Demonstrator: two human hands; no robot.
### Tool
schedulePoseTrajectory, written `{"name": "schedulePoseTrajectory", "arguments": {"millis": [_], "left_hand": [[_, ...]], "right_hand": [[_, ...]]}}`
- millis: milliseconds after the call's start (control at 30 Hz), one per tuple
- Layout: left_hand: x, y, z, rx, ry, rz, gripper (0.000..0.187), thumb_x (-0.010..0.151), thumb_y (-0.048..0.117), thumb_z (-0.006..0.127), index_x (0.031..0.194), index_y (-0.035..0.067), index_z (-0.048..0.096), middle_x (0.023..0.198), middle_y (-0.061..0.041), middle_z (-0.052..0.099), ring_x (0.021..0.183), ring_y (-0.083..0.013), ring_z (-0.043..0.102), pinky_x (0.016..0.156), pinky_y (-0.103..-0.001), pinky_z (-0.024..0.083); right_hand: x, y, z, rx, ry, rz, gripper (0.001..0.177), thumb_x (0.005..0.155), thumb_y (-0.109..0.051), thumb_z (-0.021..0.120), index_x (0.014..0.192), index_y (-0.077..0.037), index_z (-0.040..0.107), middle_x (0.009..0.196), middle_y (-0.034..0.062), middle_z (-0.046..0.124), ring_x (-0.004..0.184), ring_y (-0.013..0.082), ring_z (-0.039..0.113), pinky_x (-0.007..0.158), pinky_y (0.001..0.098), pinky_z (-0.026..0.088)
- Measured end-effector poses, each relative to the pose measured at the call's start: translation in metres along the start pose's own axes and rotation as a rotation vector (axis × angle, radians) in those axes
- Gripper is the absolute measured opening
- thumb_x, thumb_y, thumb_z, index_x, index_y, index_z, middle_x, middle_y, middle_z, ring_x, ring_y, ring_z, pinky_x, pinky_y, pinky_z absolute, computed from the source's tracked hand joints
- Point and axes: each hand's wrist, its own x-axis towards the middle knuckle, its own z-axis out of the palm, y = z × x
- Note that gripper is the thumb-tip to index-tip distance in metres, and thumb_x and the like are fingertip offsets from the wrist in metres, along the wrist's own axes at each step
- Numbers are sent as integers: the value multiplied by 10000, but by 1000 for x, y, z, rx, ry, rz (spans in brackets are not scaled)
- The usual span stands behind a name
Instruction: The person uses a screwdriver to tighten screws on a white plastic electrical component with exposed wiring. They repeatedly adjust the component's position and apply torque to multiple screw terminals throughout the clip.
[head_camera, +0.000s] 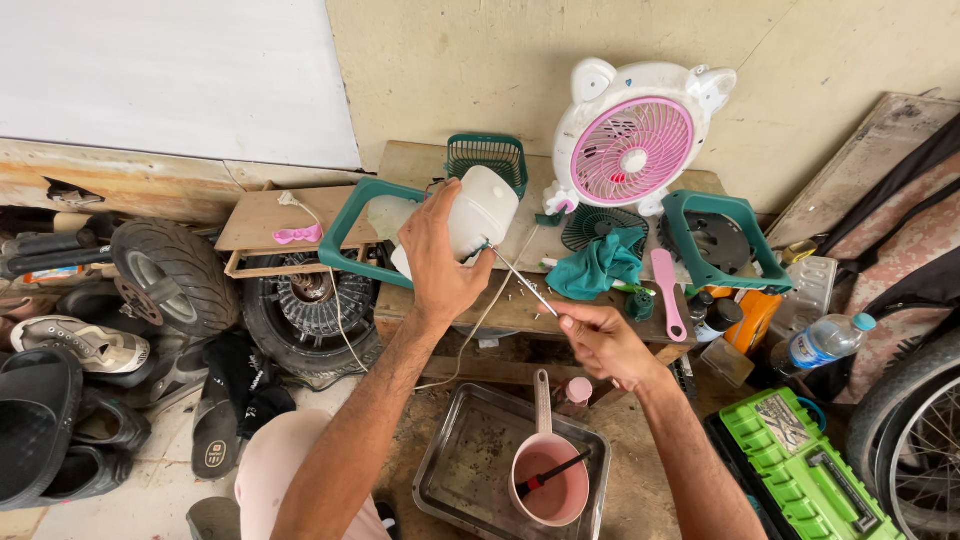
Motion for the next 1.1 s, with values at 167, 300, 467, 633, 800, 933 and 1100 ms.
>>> {"name": "schedulePoseTrajectory", "arguments": {"millis": [167, 300, 467, 633, 800, 933, 1100], "left_hand": [[4, 0, -4, -55, -36, -9, 923, 751, 135, 846, 1540, 58, 373, 1533, -181, 498, 1398, -357, 479, 1156, -522, 313], [4, 4, 3, -32, 8, -92, 918, 762, 133, 851, 1539, 55, 370, 1513, -182, 498, 1386, -361, 477, 1134, -525, 326], [-4, 12, 11, -53, 45, -148, 924, 770, 125, 843, 1550, 43, 354, 1506, -188, 494, 1388, -369, 471, 1151, -538, 321], [-9, 10, 7, -36, 41, -63, 939, 754, 112, 841, 1544, 28, 341, 1514, -196, 478, 1420, -387, 445, 1182, -548, 280], [-11, 7, 1, -68, 31, -22, 918, 746, 82, 817, 1541, 42, 360, 1543, -178, 482, 1442, -366, 456, 1208, -534, 285], [-9, 5, -3, -82, 0, 80, 877, 775, 80, 810, 1533, 60, 370, 1560, -163, 490, 1446, -339, 469, 1214, -514, 295], [-5, 11, -5, -78, -34, 21, 888, 753, 114, 835, 1517, 28, 391, 1535, -189, 500, 1421, -362, 469, 1181, -517, 308]], "right_hand": [[-1, -13, 4, -258, 22, -326, 330, 973, -189, 677, 1301, -166, 705, 625, -69, 498, 475, 36, 372, 414, 240, 305], [-5, -18, 23, -1026, 613, -1033, 280, 1016, -109, 684, 1290, -168, 671, 845, 12, 607, 650, 126, 557, 570, 299, 456], [-10, -19, 35, -1399, 853, -1061, 408, 872, 25, 683, 1254, -108, 732, 735, 48, 552, 620, 209, 619, 526, 359, 482], [-4, -11, 27, -1097, 565, -991, 386, 918, -16, 626, 1292, -87, 691, 819, 58, 623, 650, 210, 647, 559, 314, 511], [1, -1, 24, -639, 242, -685, 191, 1087, -184, 656, 1201, -92, 778, 674, -33, 586, 586, 132, 490, 500, 272, 415], [-5, -10, 11, 66, -38, 27, 300, 1010, -263, 650, 1139, -28, 786, 506, -80, 359, 419, 40, 258, 369, 241, 207], [5, -20, -1, -535, 100, -450, 231, 999, -217, 681, 1093, -30, 779, 692, -55, 556, 600, 34, 408, 505, 258, 336]]}}
